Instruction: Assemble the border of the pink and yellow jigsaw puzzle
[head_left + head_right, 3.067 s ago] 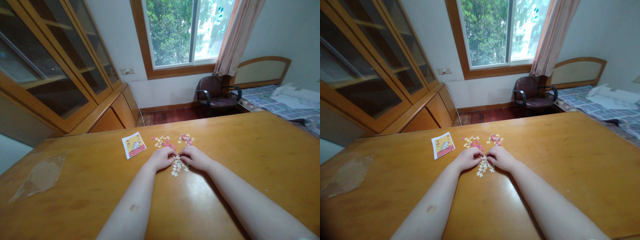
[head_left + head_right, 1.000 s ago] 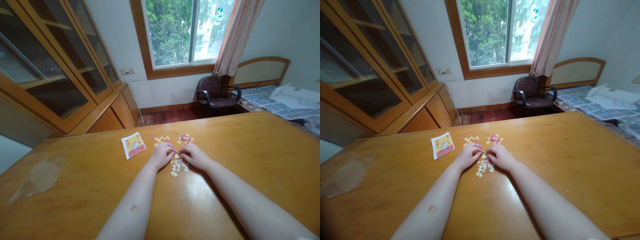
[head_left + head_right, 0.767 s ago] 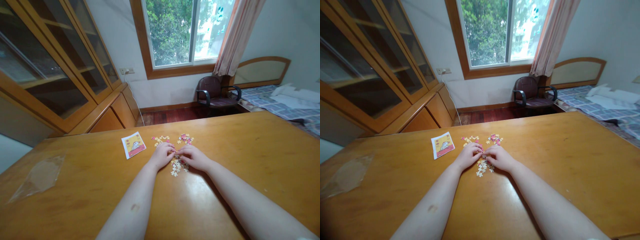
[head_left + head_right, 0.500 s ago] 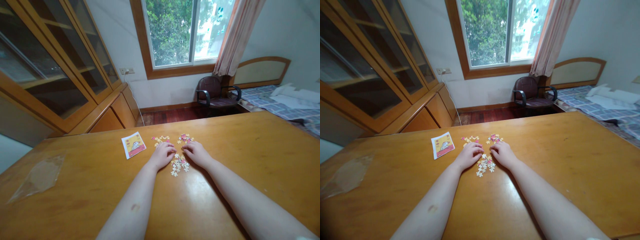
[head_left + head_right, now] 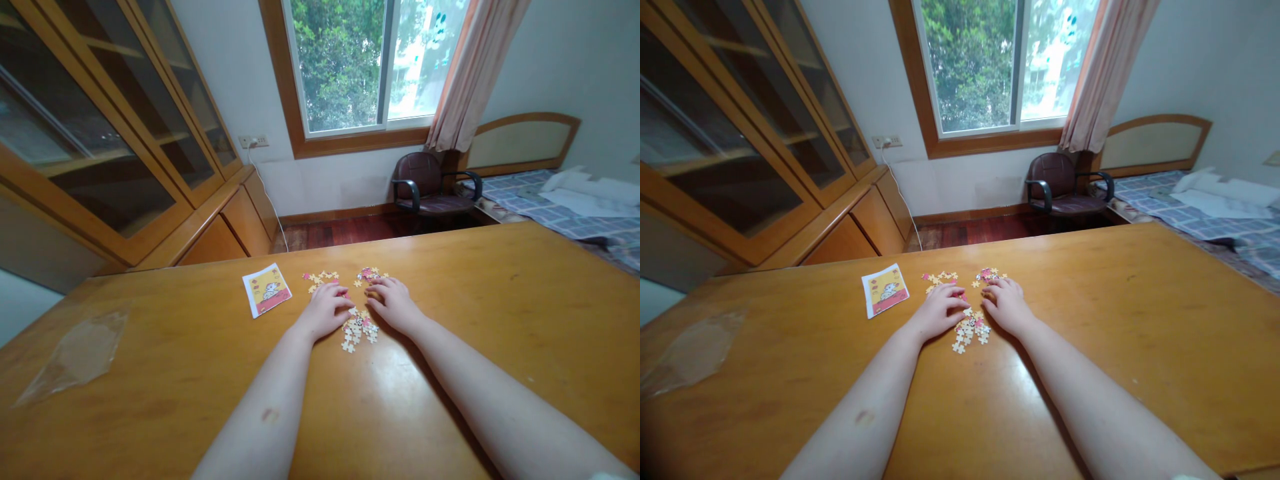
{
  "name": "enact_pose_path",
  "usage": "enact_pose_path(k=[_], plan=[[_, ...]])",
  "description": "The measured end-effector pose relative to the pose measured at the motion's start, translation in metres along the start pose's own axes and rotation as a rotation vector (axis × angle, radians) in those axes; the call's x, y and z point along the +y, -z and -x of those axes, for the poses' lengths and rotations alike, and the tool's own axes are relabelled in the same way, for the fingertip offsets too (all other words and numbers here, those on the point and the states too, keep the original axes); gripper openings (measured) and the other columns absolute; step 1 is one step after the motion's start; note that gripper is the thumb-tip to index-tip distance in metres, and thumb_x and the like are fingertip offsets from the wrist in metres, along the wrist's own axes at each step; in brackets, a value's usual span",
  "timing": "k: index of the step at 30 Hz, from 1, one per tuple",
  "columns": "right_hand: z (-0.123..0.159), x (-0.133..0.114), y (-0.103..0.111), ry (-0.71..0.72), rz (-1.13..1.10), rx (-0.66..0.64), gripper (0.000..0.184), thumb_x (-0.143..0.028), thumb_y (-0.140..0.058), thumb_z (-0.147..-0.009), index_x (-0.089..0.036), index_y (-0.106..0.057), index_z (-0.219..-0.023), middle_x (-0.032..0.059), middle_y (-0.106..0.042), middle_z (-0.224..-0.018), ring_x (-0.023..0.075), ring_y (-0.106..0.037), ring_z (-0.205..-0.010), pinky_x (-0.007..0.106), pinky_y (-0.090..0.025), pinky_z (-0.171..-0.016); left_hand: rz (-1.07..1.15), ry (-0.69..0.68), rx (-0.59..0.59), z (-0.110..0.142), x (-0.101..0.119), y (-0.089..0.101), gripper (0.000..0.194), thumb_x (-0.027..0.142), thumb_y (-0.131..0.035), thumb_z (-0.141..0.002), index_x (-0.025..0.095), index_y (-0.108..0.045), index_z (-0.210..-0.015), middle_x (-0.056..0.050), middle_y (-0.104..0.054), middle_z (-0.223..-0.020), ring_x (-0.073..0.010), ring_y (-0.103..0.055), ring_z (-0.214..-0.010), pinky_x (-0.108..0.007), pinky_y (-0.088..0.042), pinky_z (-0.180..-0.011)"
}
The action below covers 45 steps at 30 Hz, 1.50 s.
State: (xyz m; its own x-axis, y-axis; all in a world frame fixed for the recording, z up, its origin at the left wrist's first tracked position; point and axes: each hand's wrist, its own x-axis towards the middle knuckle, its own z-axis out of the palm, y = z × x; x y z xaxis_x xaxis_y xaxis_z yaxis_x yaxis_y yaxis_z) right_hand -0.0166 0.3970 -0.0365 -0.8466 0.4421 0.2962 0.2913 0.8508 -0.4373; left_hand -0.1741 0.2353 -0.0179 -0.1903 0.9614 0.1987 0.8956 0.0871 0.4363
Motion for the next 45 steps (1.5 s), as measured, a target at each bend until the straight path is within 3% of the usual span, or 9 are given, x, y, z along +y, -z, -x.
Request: enact_pose_path(k=[3, 8, 17, 22, 29, 32, 37, 40, 45], plan=[[-0.001, -0.002, 0.004, 0.066, -0.070, -0.017, 0.018, -0.028, -0.057, -0.085, -0.022, -0.070, -0.095, 0.0076, -0.067, -0.104, 0.0234, -0.055, -0.104, 0.044, -0.038, -0.096, -0.008, -0.010, 0.016, -0.001, -0.002, -0.001, 0.013, 0.031, -0.066, -0.079, 0.027, -0.073, -0.089, -0.004, -0.062, -0.120, -0.0260, -0.045, -0.122, -0.047, -0.031, -0.107], [0.001, -0.013, 0.015, 0.232, -0.208, -0.158, 0.014, -0.021, -0.058, -0.084, -0.021, -0.071, -0.086, 0.0043, -0.070, -0.083, 0.0190, -0.060, -0.085, 0.036, -0.044, -0.086, 0.019, -0.013, 0.028, -0.002, -0.003, -0.003, 0.009, 0.029, -0.067, -0.077, 0.024, -0.070, -0.085, -0.004, -0.063, -0.115, -0.0242, -0.047, -0.119, -0.044, -0.031, -0.108], [0.004, -0.021, 0.021, 0.320, -0.239, -0.226, 0.017, -0.025, -0.067, -0.078, -0.019, -0.070, -0.093, 0.0064, -0.068, -0.090, 0.0198, -0.060, -0.087, 0.035, -0.044, -0.084, 0.061, 0.010, 0.135, -0.003, -0.005, -0.002, 0.004, 0.021, -0.066, -0.076, 0.023, -0.067, -0.080, -0.003, -0.065, -0.108, -0.0210, -0.053, -0.110, -0.041, -0.037, -0.102], [0.004, -0.017, 0.015, 0.332, -0.234, -0.215, 0.010, -0.025, -0.067, -0.078, -0.019, -0.069, -0.086, 0.0053, -0.067, -0.088, 0.0188, -0.059, -0.085, 0.035, -0.044, -0.084, 0.008, -0.035, 0.004, 0.000, -0.003, -0.003, 0.026, 0.033, -0.065, -0.079, 0.028, -0.068, -0.105, -0.004, -0.059, -0.124, -0.0259, -0.044, -0.124, -0.048, -0.029, -0.109], [0.004, -0.020, 0.015, 0.351, -0.254, -0.198, 0.009, -0.029, -0.067, -0.080, -0.020, -0.068, -0.082, 0.0041, -0.067, -0.084, 0.0178, -0.059, -0.081, 0.034, -0.044, -0.081, -0.020, -0.021, -0.026, 0.000, -0.003, -0.005, 0.017, 0.033, -0.063, -0.081, 0.028, -0.071, -0.095, -0.004, -0.058, -0.126, -0.0269, -0.040, -0.128, -0.051, -0.023, -0.113], [0.002, -0.019, 0.015, 0.303, -0.254, -0.148, 0.009, -0.029, -0.067, -0.080, -0.020, -0.068, -0.080, 0.0036, -0.067, -0.082, 0.0177, -0.059, -0.081, 0.033, -0.044, -0.081, -0.017, -0.030, -0.019, -0.001, -0.004, -0.005, 0.013, 0.032, -0.063, -0.081, 0.026, -0.070, -0.090, -0.004, -0.059, -0.124, -0.0265, -0.041, -0.127, -0.051, -0.024, -0.113], [-0.002, -0.003, 0.008, -0.004, -0.109, 0.083, 0.012, -0.030, -0.066, -0.080, -0.020, -0.070, -0.082, 0.0066, -0.069, -0.090, 0.0222, -0.058, -0.089, 0.037, -0.043, -0.085, 0.009, -0.029, -0.005, -0.002, -0.006, -0.007, 0.011, 0.032, -0.065, -0.079, 0.025, -0.069, -0.087, -0.004, -0.061, -0.120, -0.0262, -0.044, -0.125, -0.050, -0.025, -0.112], [-0.003, 0.005, 0.004, -0.119, -0.044, 0.121, 0.011, -0.030, -0.066, -0.080, -0.021, -0.071, -0.080, 0.0066, -0.069, -0.093, 0.0238, -0.057, -0.094, 0.039, -0.041, -0.088, 0.038, -0.030, 0.015, -0.002, -0.007, -0.008, 0.009, 0.031, -0.067, -0.078, 0.024, -0.069, -0.084, -0.003, -0.062, -0.117, -0.0255, -0.046, -0.123, -0.049, -0.027, -0.111], [-0.002, 0.005, 0.005, -0.085, -0.029, 0.121, 0.010, -0.028, -0.063, -0.080, -0.022, -0.071, -0.083, 0.0067, -0.068, -0.097, 0.0242, -0.055, -0.097, 0.041, -0.040, -0.090, 0.092, -0.037, 0.071, -0.003, -0.008, -0.007, 0.006, 0.027, -0.070, -0.075, 0.022, -0.067, -0.077, -0.004, -0.064, -0.110, -0.0222, -0.053, -0.113, -0.043, -0.036, -0.105]])
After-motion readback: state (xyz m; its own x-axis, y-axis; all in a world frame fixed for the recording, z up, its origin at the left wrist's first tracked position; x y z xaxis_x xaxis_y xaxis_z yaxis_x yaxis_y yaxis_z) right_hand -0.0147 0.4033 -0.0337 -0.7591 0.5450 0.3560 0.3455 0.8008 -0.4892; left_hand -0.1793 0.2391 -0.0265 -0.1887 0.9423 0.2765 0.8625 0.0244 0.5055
